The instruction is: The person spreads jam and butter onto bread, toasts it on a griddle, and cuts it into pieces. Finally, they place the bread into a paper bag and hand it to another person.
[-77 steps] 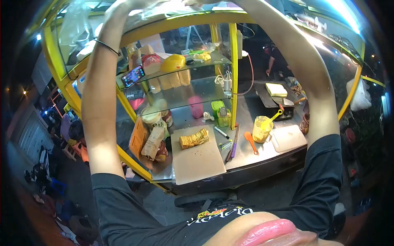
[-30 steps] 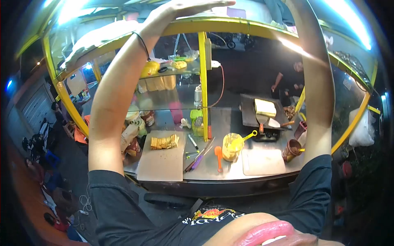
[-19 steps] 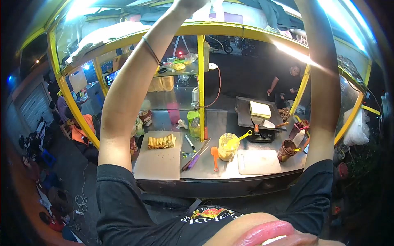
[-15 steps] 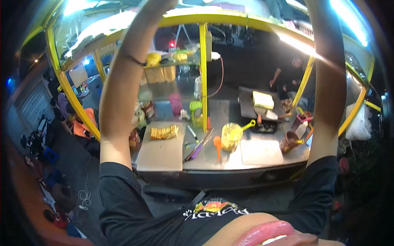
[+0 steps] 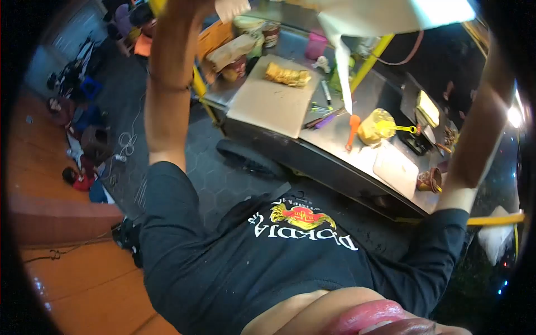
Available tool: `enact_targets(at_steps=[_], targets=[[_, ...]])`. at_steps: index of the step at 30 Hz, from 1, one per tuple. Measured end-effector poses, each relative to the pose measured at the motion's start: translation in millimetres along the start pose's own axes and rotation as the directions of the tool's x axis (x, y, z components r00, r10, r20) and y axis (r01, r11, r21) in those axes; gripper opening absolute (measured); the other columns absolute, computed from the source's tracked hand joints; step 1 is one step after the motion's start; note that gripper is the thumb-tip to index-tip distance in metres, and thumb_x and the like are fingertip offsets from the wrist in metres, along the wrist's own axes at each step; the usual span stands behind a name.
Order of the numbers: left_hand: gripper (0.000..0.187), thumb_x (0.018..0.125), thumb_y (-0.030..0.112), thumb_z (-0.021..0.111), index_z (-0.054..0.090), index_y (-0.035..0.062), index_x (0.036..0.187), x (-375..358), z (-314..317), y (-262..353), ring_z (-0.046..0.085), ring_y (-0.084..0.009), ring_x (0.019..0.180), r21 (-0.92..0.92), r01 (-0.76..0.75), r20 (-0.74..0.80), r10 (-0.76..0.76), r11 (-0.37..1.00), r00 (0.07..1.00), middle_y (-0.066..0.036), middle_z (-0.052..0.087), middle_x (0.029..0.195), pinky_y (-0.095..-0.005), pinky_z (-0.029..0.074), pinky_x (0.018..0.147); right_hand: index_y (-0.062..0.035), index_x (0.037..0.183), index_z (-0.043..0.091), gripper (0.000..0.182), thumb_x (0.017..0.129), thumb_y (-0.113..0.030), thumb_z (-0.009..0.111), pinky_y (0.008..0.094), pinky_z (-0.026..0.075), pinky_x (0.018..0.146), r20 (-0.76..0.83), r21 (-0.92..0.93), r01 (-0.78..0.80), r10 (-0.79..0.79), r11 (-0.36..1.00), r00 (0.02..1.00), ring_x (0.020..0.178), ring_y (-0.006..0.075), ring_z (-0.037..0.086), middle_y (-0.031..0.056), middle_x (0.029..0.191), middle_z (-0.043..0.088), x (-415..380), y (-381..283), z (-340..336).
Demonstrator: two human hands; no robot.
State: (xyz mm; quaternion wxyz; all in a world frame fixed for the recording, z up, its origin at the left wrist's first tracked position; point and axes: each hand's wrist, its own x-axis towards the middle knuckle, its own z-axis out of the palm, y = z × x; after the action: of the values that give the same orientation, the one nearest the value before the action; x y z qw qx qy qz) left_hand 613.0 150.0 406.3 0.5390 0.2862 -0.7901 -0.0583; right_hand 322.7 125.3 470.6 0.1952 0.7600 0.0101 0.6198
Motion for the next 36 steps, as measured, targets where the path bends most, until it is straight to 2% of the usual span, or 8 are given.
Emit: enact_targets(at_steps=[4,6,10,16,25,27,32,36], targets=[[0.022,0.090,0.024,0.069,0.060,0.0050,0.084,-96.8,-8.3,-12.6,0.050,-0.0100,0.044,-0.073,0.316,-0.209,-0.324,0.946,0.923,-0.001,0.056,0.060,-0.0206,0.041,0.040,-0.0114,0.108,0.068,0.020,0.091,-0.020,0.063,0.0299,0.060,0.058,0.433,0.315,-0.335,0.179,0.888,0.883,0.081,0.0272,0.071,0.0180,0.093,0.070,-58.8,-70.8,99.0],[0.030,0.092,0.029,0.066,0.066,0.0009,0.084,-150.4,-14.3,-44.2,0.047,-0.0043,0.052,0.050,0.377,-0.268,-0.351,0.925,0.897,-0.003,0.054,0.055,-0.0272,0.038,0.046,0.0000,0.098,0.067,0.023,0.094,-0.023,0.064,0.0216,0.045,0.052,0.755,0.257,-0.650,0.271,0.716,0.597,0.057,0.0037,0.056,0.0015,0.067,0.064,-102.6,-76.6,180.5],[0.032,0.096,0.029,0.061,0.067,-0.0007,0.087,-230.6,-22.0,-73.2,0.042,-0.0031,0.055,0.023,0.536,-0.222,-0.519,0.844,0.826,0.001,0.050,0.056,-0.0243,0.034,0.046,-0.0017,0.088,0.069,0.023,0.091,-0.024,0.067,0.0225,0.044,0.054,0.959,0.266,-0.923,0.022,0.278,0.283,0.061,0.0057,0.055,-0.0005,0.067,0.061,-164.7,-95.2,252.0],[0.033,0.091,0.021,0.068,0.061,-0.0018,0.114,-320.9,-22.4,-113.6,0.062,-0.0071,0.083,-0.632,0.662,0.046,-0.833,0.404,0.552,-0.003,0.066,0.097,-0.0203,0.050,0.070,0.0000,0.088,0.066,0.019,0.092,-0.019,0.063,0.0289,0.044,0.054,0.920,0.358,-0.831,-0.010,0.426,0.392,0.057,0.0105,0.054,0.0051,0.062,0.058,-229.5,-105.9,316.4],[0.028,0.095,0.025,0.061,0.065,-0.0003,0.108,-335.1,-14.5,-151.5,0.062,-0.0079,0.076,-0.519,0.781,0.058,-0.897,0.347,0.438,-0.004,0.067,0.092,-0.0234,0.051,0.069,-0.0007,0.088,0.063,0.023,0.093,-0.023,0.063,0.0288,0.042,0.056,0.951,0.309,-0.819,-0.165,0.483,0.262,0.060,0.0110,0.052,0.0039,0.064,0.057,-266.3,-77.3,357.7],[0.025,0.096,0.023,0.060,0.064,0.0002,0.106,-329.1,-12.5,-151.3,0.056,-0.0059,0.062,-0.675,0.731,0.162,-0.945,0.105,0.284,-0.003,0.064,0.083,-0.0213,0.045,0.056,-0.0010,0.089,0.063,0.024,0.093,-0.024,0.064,0.0291,0.043,0.057,0.948,0.316,-0.785,-0.145,0.533,0.283,0.062,0.0113,0.053,0.0035,0.065,0.057,-276.9,-71.5,365.2],[0.024,0.096,0.023,0.060,0.065,0.0002,0.102,-331.5,6.4,-190.9,0.039,-0.0030,0.048,-0.605,0.750,-0.080,-0.958,0.267,0.277,0.005,0.053,0.066,-0.0215,0.031,0.044,-0.0020,0.094,0.063,0.028,0.091,-0.030,0.067,0.0282,0.044,0.059,0.890,0.454,-0.830,-0.126,0.325,0.437,0.065,0.0108,0.056,0.0024,0.071,0.061,-300.3,-67.2,381.0],[0.026,0.093,0.024,0.065,0.069,-0.0013,0.087,-326.5,2.5,-192.9,0.054,-0.0066,0.053,-0.262,0.836,-0.211,-0.874,0.482,0.438,-0.001,0.064,0.068,-0.0250,0.042,0.047,-0.0033,0.098,0.069,0.021,0.092,-0.023,0.063,0.0237,0.044,0.051,0.906,0.257,-0.962,-0.367,0.087,0.209,0.054,0.0066,0.057,0.0019,0.062,0.060,-324.9,-54.8,410.4]])
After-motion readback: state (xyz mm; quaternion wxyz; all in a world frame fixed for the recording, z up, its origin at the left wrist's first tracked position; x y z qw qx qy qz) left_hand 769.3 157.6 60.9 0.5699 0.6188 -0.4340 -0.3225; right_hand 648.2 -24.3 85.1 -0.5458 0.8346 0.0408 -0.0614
